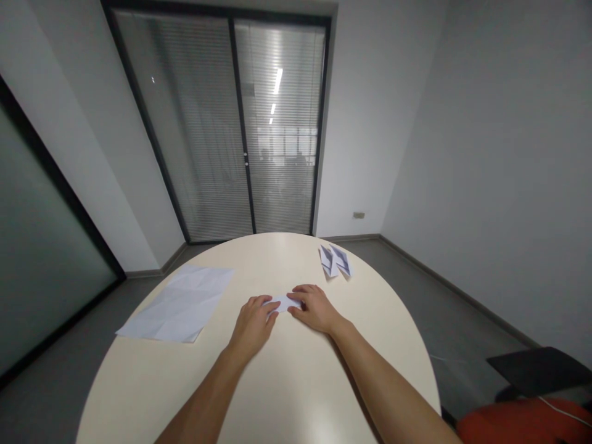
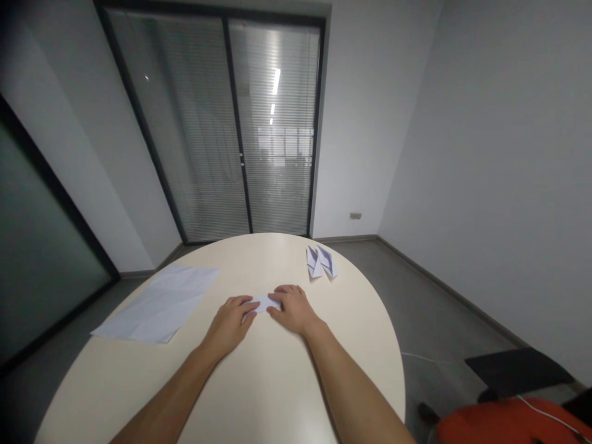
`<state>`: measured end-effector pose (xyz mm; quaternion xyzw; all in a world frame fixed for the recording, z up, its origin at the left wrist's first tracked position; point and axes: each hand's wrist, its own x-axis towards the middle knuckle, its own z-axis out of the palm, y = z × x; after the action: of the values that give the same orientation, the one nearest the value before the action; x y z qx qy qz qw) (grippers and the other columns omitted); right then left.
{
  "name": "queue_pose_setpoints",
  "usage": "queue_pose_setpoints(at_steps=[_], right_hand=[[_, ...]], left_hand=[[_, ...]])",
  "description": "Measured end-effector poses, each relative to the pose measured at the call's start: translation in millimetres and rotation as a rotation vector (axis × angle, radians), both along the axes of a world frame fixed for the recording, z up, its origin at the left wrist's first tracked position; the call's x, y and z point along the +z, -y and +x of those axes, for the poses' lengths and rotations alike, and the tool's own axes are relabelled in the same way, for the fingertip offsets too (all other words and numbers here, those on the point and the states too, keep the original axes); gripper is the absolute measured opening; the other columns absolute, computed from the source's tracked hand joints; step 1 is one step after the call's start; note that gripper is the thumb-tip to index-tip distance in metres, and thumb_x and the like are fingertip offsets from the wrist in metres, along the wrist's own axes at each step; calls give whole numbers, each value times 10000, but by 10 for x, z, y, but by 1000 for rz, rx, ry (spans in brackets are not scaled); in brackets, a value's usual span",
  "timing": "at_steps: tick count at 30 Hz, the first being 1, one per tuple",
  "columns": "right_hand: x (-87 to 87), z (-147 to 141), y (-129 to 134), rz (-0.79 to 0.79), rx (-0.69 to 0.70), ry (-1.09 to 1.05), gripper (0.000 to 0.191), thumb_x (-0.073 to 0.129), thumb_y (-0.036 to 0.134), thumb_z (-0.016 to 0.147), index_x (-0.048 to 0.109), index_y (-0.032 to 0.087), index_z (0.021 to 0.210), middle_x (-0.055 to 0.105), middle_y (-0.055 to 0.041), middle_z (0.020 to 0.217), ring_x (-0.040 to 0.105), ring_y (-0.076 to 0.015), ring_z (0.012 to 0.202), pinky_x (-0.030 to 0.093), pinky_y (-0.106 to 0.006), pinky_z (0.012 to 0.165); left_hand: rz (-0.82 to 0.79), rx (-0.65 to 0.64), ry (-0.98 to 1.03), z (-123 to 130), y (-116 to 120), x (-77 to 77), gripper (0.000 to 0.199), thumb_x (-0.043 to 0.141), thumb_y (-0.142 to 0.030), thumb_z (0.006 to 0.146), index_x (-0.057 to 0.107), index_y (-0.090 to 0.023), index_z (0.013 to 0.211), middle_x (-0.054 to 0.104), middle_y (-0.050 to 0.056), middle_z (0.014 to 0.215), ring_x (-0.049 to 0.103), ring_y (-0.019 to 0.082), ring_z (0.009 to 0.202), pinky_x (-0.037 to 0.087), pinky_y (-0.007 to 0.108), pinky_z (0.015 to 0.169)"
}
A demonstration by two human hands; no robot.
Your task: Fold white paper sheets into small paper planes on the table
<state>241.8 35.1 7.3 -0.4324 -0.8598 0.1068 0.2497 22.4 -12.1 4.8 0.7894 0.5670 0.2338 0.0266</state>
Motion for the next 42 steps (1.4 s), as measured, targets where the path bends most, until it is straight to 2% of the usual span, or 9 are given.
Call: queue_pose_setpoints(at_steps=[10,19,25,28,31,36,42], right_hand=[[27,-2,-7,8,-40,6,375,617,402,927,728,212,1230,685,-123,1263,612,-261,1170,433,-384,1046],[-20,30,-21,-26,-130,-6,511,687,455,865,669,147,1272,606,-183,1348,522,-314,1278,394,-426,1086],[22,20,-6,-19,-111,-55,379,719,382,836,680,172,1149,670,-120,1142,584,-270,1115,435,-382,996],[65,6,16,-31,-136,-90,379,727,348,828,667,177,1160,664,-110,1121,585,-259,1076,446,-361,952],[105,-7,27,-36,-154,-126,347,712,295,836,662,179,1159,662,-100,1110,587,-246,1053,450,-347,928],[121,-15,0,-29,-165,-218,172,670,219,848,675,198,1019,669,-64,1035,597,-216,998,452,-319,899],[80,-2,-42,-30,-164,-225,127,576,242,927,689,206,970,701,-52,963,622,-197,910,456,-298,816]], left_hand=[[2,53,15,-17,3,-35,298,529,-251,974,714,-204,1203,670,87,1279,566,231,1215,428,370,1098],[22,106,-30,-23,18,-3,315,571,-271,945,646,-183,1238,685,97,1216,604,255,1124,427,409,1043],[53,130,-34,-34,8,-7,384,591,-295,929,606,-166,1290,667,116,1198,585,271,1130,425,416,1022],[81,123,-43,-34,6,25,387,585,-251,918,601,-183,1299,659,103,1168,587,268,1087,429,422,1012],[115,109,-49,-33,9,58,325,554,-212,924,638,-206,1238,672,83,1098,596,266,1058,418,437,1032],[138,96,-27,-35,8,75,232,499,-198,954,686,-206,1090,703,72,1045,617,258,1038,385,465,1083],[150,113,-21,-70,-12,70,249,478,-203,964,713,-232,1040,720,65,1020,630,251,1022,388,475,1086]])
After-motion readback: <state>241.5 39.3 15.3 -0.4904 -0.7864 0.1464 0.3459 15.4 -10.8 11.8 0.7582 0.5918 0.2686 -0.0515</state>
